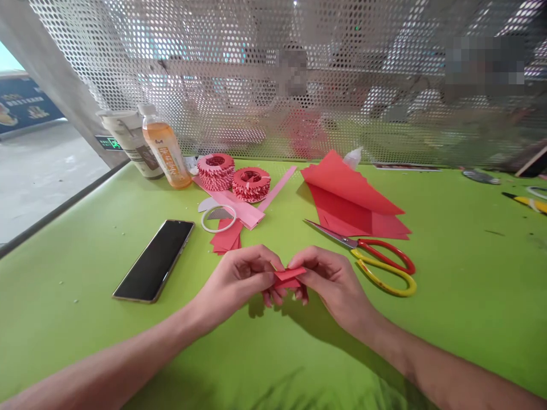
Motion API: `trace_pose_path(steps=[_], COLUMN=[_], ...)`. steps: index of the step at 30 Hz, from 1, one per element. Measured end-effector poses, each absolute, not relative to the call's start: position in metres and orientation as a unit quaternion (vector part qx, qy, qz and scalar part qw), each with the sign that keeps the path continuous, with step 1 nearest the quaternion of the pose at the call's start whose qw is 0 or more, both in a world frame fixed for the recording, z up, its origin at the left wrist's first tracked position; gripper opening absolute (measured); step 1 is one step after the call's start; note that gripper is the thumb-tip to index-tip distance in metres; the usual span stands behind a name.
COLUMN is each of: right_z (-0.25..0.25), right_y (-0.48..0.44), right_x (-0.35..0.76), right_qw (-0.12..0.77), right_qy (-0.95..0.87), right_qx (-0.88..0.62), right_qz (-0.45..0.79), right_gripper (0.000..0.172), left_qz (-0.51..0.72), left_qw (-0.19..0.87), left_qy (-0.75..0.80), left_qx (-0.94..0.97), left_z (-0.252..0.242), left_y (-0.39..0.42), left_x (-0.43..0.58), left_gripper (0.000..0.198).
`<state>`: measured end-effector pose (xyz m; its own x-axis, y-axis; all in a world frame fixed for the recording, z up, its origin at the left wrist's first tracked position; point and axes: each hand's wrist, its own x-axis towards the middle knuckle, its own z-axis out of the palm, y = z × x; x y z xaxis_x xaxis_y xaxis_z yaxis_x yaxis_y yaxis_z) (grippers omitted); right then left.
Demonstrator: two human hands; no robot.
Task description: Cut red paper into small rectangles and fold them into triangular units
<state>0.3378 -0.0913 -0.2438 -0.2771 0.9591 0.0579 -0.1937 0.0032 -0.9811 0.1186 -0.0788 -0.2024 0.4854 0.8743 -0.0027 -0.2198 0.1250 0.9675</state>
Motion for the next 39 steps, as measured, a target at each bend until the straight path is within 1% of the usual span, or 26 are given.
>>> trace_pose_path(steps=[3, 8, 10, 15, 23, 29, 34, 39], right_z=[-0.243, -0.236, -0.234, -0.236, -0.239, -0.237, -0.238, -0.240], right_y=[-0.092, -0.095, -0.095, -0.095, -0.095, -0.094, -0.093, -0.093], right_x=[0.339, 0.340, 0.340, 0.340, 0.338, 0.336, 0.336, 0.338], right_qw=[0.483, 0.466, 0.463, 0.450, 0.419, 0.416, 0.418, 0.424], right_qy=[-0.537, -0.564, -0.570, -0.563, -0.558, -0.536, -0.542, -0.577], right_qx=[-0.363, -0.385, -0.381, -0.388, -0.423, -0.431, -0.436, -0.449], right_qz=[0.588, 0.562, 0.562, 0.574, 0.578, 0.595, 0.584, 0.534], right_gripper=[0.007, 0.019, 0.019, 0.010, 0.016, 0.020, 0.019, 0.013], left_qz=[0.394, 0.366, 0.360, 0.357, 0.350, 0.348, 0.340, 0.313], left_qw=[0.709, 0.722, 0.720, 0.715, 0.732, 0.719, 0.690, 0.669], left_qy=[0.297, 0.319, 0.330, 0.346, 0.341, 0.350, 0.379, 0.417], left_qx=[0.504, 0.493, 0.494, 0.491, 0.474, 0.490, 0.515, 0.531], left_z=[-0.201, -0.205, -0.206, -0.207, -0.207, -0.209, -0.211, -0.214], left_y=[-0.079, -0.077, -0.076, -0.074, -0.074, -0.075, -0.076, -0.075], left_x=[0.118, 0.121, 0.122, 0.121, 0.121, 0.120, 0.120, 0.121], left_gripper=[0.007, 0.016, 0.019, 0.024, 0.024, 0.022, 0.022, 0.020])
